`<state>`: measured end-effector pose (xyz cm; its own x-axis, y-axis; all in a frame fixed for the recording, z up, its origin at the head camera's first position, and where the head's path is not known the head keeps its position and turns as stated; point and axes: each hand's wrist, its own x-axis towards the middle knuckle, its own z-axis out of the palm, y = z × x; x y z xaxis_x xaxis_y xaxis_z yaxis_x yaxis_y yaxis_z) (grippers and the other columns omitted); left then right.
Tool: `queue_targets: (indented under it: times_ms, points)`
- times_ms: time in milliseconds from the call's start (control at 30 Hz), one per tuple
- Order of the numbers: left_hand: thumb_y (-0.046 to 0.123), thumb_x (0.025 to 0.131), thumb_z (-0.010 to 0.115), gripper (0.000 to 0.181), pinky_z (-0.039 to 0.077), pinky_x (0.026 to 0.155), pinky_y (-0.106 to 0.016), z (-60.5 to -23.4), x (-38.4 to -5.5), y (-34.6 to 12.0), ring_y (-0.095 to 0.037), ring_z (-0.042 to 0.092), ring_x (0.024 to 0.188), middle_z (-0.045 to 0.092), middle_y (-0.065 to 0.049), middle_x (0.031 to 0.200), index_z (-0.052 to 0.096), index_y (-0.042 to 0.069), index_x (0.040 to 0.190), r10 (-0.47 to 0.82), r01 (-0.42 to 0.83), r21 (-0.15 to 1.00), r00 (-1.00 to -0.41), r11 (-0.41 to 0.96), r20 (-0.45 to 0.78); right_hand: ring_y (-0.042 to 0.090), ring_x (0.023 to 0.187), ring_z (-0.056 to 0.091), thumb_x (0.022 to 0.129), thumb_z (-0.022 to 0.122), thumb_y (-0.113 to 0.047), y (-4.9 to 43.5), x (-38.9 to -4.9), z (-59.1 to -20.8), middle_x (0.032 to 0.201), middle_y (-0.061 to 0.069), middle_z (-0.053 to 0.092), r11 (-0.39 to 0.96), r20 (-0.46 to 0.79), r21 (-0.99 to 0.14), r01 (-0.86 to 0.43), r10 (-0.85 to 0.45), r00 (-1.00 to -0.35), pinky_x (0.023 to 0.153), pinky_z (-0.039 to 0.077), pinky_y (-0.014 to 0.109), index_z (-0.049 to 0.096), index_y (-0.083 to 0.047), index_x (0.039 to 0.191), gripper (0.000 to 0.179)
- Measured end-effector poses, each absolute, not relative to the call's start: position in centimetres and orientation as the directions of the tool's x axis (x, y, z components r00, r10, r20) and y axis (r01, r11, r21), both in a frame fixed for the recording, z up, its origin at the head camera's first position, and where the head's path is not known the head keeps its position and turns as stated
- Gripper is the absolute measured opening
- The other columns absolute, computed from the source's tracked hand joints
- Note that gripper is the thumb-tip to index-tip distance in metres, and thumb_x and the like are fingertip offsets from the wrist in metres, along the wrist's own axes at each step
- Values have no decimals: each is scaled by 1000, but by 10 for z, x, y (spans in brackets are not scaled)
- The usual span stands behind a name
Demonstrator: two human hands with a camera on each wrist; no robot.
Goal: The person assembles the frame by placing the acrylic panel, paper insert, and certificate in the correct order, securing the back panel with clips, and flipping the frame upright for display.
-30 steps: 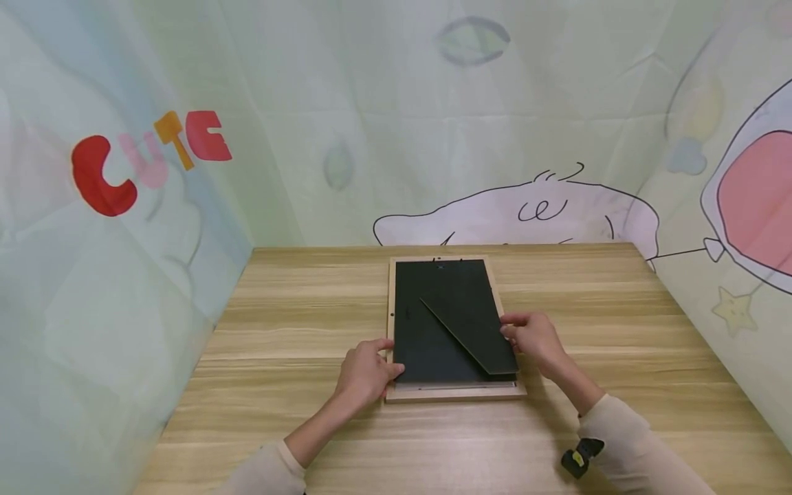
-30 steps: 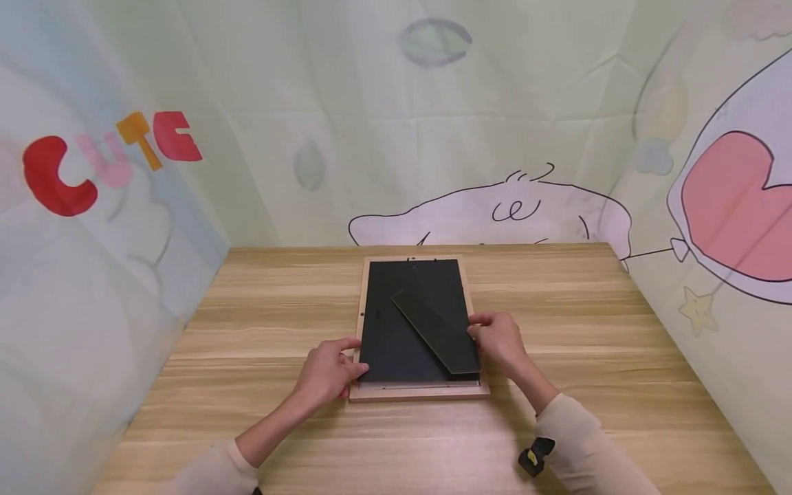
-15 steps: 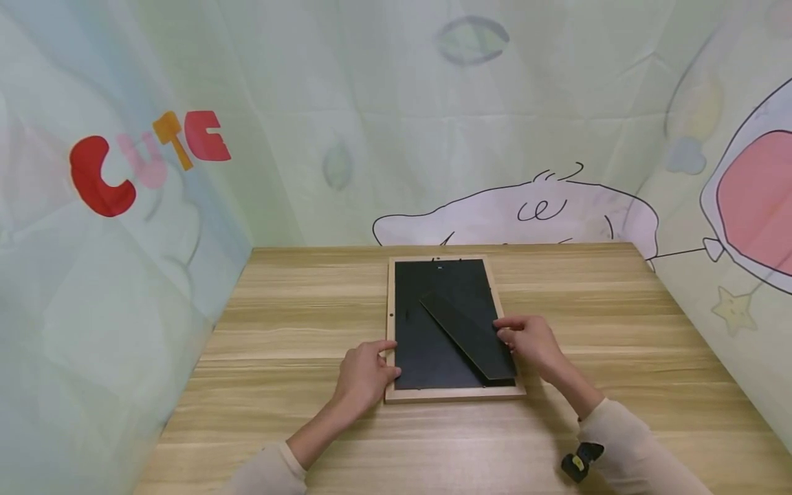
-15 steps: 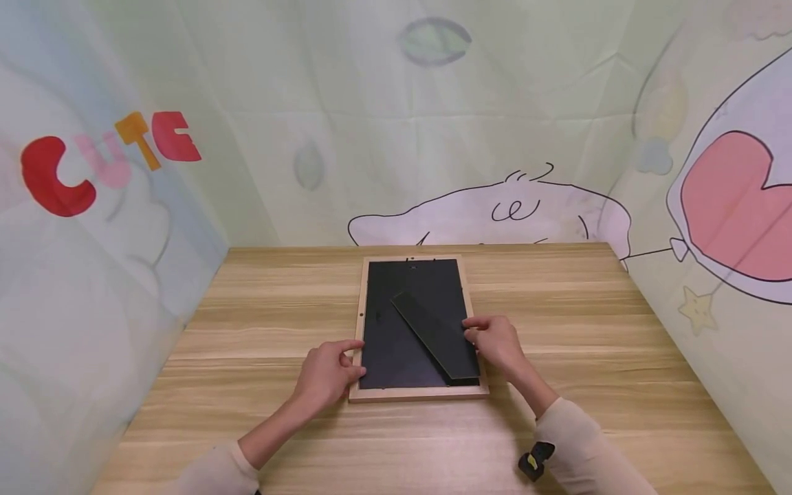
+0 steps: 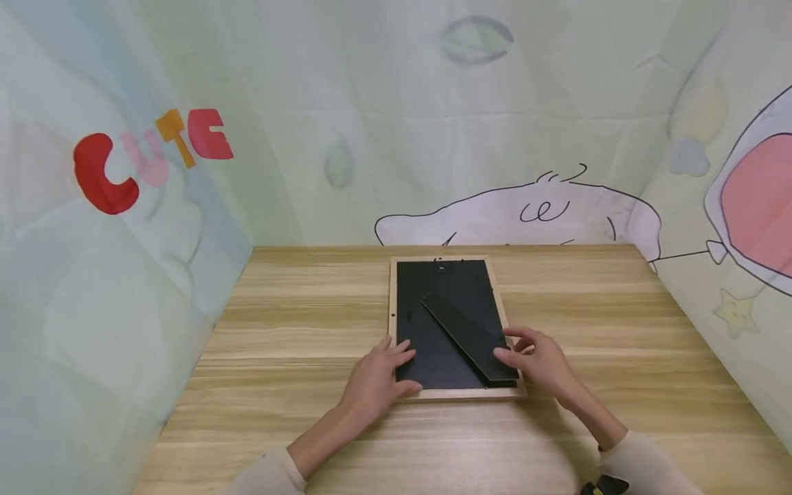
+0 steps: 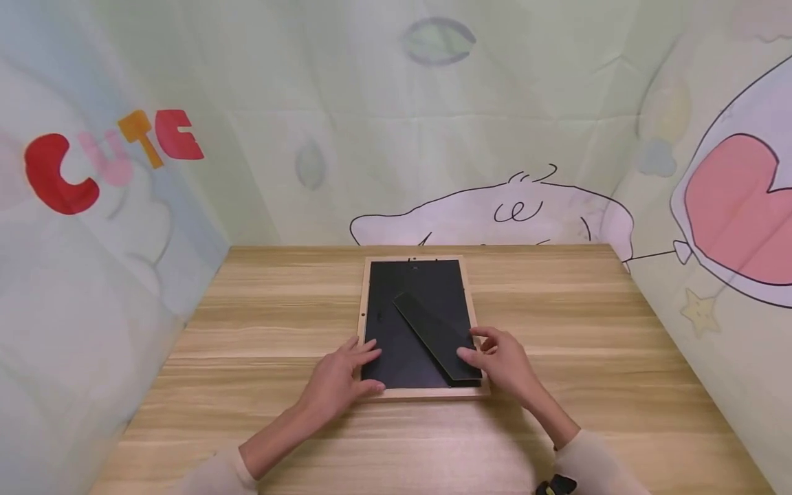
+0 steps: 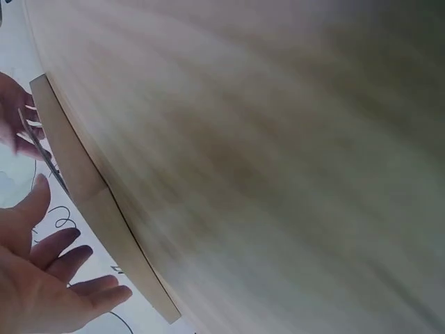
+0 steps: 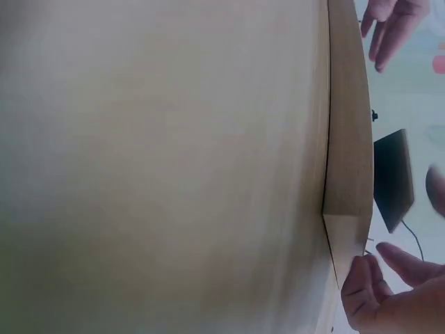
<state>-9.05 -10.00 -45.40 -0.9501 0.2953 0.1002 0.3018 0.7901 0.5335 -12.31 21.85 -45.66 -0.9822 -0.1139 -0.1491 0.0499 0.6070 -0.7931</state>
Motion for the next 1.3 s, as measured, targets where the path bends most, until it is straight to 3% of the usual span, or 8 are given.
queue_targets:
  times_ms: [133, 333, 600, 867, 1300]
  points:
    - [38, 75, 86, 60, 45, 110, -55, -457, -89, -98, -36, 48, 143, 63, -4, 142, 71, 12, 127, 312, 316, 510, -945, 800, 97, 43, 124, 60, 79, 85, -42, 229, -105, -465, 139, 27, 54, 598, -155, -801, 35, -151, -976, 91, 57, 46, 36, -10, 156, 96]
    - [37, 78, 84, 50, 48, 108, -51, -460, -88, -96, -31, 54, 139, 68, -2, 134, 75, 14, 121, 308, 323, 481, -945, 815, 112, 44, 126, 60, 71, 90, -41, 221, -94, -479, 145, 28, 51, 592, -51, -805, -33, -125, -991, 98, 53, 53, 28, -10, 159, 112]
    - [36, 79, 83, 43, 49, 107, -48, -465, -88, -94, -30, 57, 135, 71, -5, 128, 77, 12, 114, 338, 361, 466, -931, 808, 136, 40, 120, 64, 73, 91, -34, 202, -90, -487, 146, 26, 47, 626, 31, -775, -88, -101, -994, 91, 56, 45, 29, -9, 158, 108]
    - [31, 81, 81, 38, 51, 103, -51, -466, -87, -90, -32, 63, 128, 74, -10, 122, 78, 8, 111, 340, 388, 466, -922, 795, 188, 44, 132, 51, 74, 90, -30, 196, -88, -482, 145, 26, 52, 699, 91, -707, -107, -61, -994, 102, 47, 59, 33, -6, 156, 103]
    - [33, 84, 77, 32, 53, 102, -43, -467, -82, -84, -23, 69, 120, 76, -5, 118, 80, 13, 108, 314, 371, 380, -927, 847, 206, 39, 122, 57, 73, 91, -25, 187, -85, -481, 131, 23, 60, 760, 108, -644, -89, -24, -994, 99, 48, 55, 39, -10, 153, 97]
